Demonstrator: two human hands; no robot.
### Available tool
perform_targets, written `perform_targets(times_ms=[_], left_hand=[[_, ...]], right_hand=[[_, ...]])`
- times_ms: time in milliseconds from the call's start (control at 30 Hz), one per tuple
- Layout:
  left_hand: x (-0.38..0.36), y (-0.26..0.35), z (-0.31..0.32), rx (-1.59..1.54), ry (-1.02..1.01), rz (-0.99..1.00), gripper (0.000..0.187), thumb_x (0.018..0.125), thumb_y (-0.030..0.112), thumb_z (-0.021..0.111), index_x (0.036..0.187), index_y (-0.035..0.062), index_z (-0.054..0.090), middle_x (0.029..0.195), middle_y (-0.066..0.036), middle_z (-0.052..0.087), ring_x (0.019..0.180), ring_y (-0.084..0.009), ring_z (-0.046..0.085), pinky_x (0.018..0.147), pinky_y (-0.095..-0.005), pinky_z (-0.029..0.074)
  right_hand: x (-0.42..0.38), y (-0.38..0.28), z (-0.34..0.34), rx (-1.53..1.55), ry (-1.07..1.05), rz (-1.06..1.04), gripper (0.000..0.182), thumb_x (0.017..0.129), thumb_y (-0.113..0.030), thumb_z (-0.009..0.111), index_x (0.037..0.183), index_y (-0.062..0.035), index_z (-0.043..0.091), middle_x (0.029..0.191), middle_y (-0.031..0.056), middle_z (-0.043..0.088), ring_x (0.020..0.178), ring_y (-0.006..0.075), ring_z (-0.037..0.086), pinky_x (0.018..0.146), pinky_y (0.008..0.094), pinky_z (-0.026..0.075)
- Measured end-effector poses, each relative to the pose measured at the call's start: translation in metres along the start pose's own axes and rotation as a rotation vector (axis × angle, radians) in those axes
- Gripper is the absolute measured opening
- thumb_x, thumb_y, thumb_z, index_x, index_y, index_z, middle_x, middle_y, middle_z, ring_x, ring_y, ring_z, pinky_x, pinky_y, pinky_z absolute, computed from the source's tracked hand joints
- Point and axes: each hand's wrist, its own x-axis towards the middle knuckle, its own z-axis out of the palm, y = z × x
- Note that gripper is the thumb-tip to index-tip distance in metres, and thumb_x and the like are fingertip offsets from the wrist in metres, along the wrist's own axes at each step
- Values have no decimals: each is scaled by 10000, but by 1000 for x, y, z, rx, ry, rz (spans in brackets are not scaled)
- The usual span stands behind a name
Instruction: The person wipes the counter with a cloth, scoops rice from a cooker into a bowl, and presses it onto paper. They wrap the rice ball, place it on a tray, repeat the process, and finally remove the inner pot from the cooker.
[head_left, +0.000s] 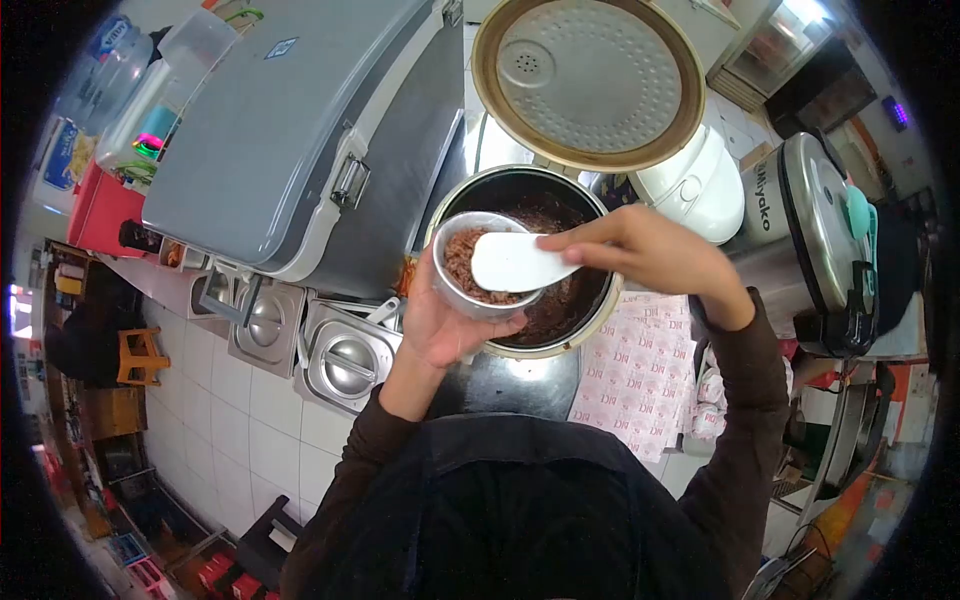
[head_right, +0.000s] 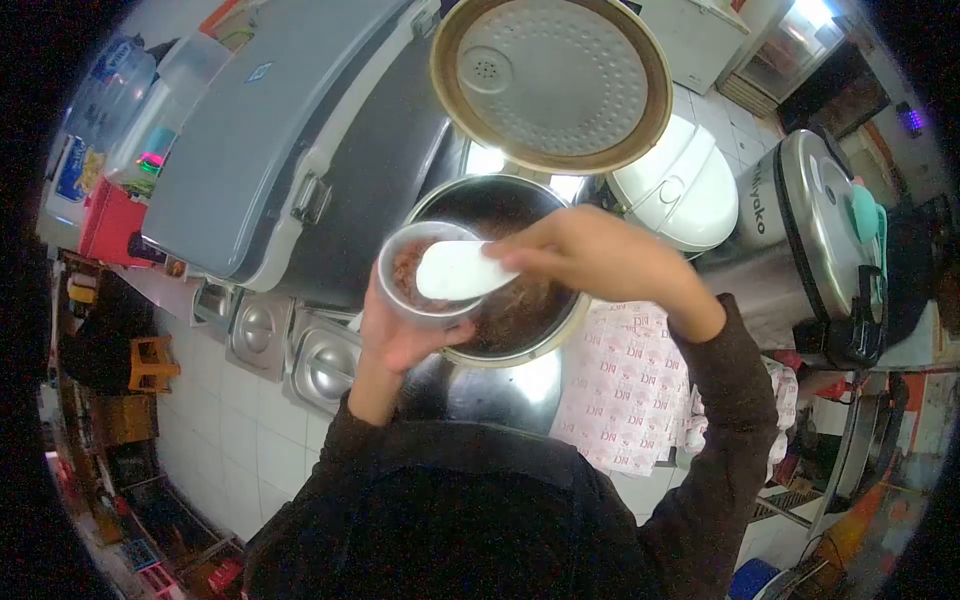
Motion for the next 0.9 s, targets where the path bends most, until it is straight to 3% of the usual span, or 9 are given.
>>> perform_targets(times_ms=[67, 133, 200, 233, 400, 433, 533, 800, 900], left_hand=[[-1, 5, -1, 54, -74, 27, 620, 900, 559, 330, 1354, 139, 361, 1350, -153, 403, 1208, -386, 432, 846, -623, 451], [-3, 8, 0, 85, -133, 71, 596, 902, 528, 361, 1344, 129, 360, 1337, -160, 403, 1206, -374, 431, 860, -620, 451], [-3, 7, 2, 92, -175, 120, 554, 908, 477, 426, 1322, 116, 359, 1317, -168, 402, 1198, -353, 433, 889, -610, 445], [-5, 8, -1, 17, -82, 138, 623, 878, 542, 335, 1338, 124, 389, 1333, -155, 418, 1197, -390, 443, 847, -641, 444], [-68, 31, -35, 370, 202, 534, 714, 832, 537, 521, 1363, 103, 324, 1367, -225, 345, 1235, -394, 396, 946, -564, 434], [-84, 38, -41, 401, 236, 573, 740, 823, 546, 539, 1370, 100, 315, 1378, -241, 323, 1245, -401, 382, 958, -555, 432], [-109, 36, -37, 351, 292, 571, 760, 820, 570, 522, 1375, 91, 322, 1407, -272, 267, 1265, -423, 348, 946, -560, 435], [-115, 13, -55, 249, 496, 522, 652, 879, 514, 342, 1252, -9, 459, 1244, -200, 507, 1139, -373, 495, 963, -449, 426], [-118, 9, -62, 163, 420, 453, 650, 875, 559, 332, 1286, 64, 432, 1258, -175, 487, 1132, -380, 501, 878, -551, 469]], right_hand=[[-5, 12, -6, 207, 85, -140, 343, 939, -298, 486, 1176, -84, 609, 972, 116, 678, 856, 189, 638, 757, 333, 479], [-14, -10, -21, 373, -7, 92, 349, 950, -294, 478, 1184, -67, 602, 1038, 114, 661, 944, 160, 602, 837, 309, 466], [-17, -5, -21, 394, 24, 87, 346, 938, -285, 499, 1189, -69, 599, 1002, 132, 665, 904, 152, 609, 807, 294, 469], [-17, -2, -20, 375, 66, 33, 344, 928, -277, 516, 1190, -70, 599, 971, 144, 669, 866, 144, 615, 768, 288, 475], [9, 41, 0, -445, 139, 232, 431, 790, -248, 652, 1166, -51, 578, 892, 174, 655, 826, 312, 636, 721, 412, 495], [22, 55, 15, -507, 117, 239, 381, 764, -245, 659, 1079, -38, 606, 855, 194, 647, 822, 361, 621, 739, 442, 491], [69, 78, 54, -792, 52, 335, 176, 747, -189, 643, 857, -52, 653, 835, 166, 659, 795, 340, 643, 672, 442, 517], [113, 107, 95, -522, -228, 119, 456, 771, -242, 662, 1205, -130, 577, 881, 198, 649, 860, 342, 629, 786, 436, 486], [100, 104, 99, -225, -196, -29, 488, 752, -210, 696, 1216, -123, 571, 942, 204, 644, 873, 360, 616, 810, 396, 473]])
